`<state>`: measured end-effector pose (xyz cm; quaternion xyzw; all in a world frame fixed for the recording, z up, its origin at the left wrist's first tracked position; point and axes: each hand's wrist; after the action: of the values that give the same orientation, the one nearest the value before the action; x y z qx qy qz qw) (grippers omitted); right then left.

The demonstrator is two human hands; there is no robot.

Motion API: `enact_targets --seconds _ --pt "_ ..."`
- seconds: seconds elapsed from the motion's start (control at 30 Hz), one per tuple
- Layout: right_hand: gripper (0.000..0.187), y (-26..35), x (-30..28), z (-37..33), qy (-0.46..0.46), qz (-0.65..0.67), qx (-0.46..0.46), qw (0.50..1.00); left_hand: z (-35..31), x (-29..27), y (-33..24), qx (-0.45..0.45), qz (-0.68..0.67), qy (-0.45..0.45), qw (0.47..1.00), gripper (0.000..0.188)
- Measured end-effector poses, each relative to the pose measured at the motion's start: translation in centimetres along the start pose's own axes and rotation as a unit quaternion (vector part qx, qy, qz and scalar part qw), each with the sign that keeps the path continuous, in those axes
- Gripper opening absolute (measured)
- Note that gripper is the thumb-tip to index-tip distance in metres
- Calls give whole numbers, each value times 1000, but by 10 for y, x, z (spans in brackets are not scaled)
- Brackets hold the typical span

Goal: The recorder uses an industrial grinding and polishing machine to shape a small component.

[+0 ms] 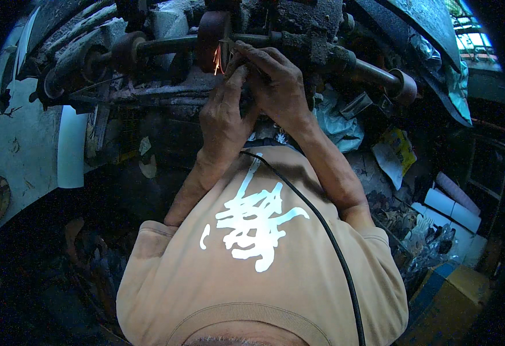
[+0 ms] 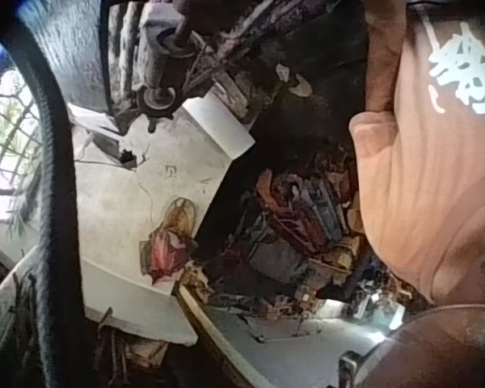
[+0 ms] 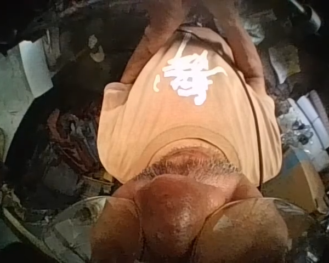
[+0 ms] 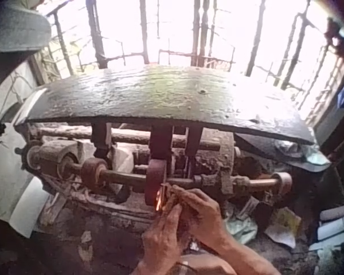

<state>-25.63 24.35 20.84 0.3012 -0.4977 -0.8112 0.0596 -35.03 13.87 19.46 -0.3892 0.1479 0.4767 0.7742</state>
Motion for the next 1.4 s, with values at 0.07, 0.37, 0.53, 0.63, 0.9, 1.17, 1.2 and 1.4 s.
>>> enact_targets --seconds 0.07,0.37,0.53,0.63,0.9,1.17,1.2,1.4 --pt "43 -3 1 -1 1 2 -2 1000 1 -1 -1 -13 -7 10 1000 67" --pt "42 -3 3 4 5 11 -14 1000 1 -1 2 -21 -13 8 1000 68" --pt "45 -1 2 4 6 -7 -25 1000 4 -2 1 -3 2 -11 1000 68" --pt "45 3 -1 2 6 2 2 1000 4 -2 -2 5 4 -12 1000 69" --pt "43 -4 -1 2 4 4 -9 1000 5 0 -2 11 8 -16 1000 61" --pt "44 -5 -1 5 7 -4 -10 1000 7 1 -1 5 7 -19 1000 59" --pt "45 -6 -1 5 7 -1 -15 1000 7 1 -1 5 7 -19 1000 59" --pt "44 -4 0 6 14 8 7 1000 4 0 1 -25 -3 12 1000 71"
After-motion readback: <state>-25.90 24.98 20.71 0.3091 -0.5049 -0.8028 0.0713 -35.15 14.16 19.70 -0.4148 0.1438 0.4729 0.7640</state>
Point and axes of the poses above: each hand's wrist, its own z-axis towards the middle knuckle, its own x-axis out of the palm, y = z × x, and after that the axes turned 11 degrees about x, right-handed
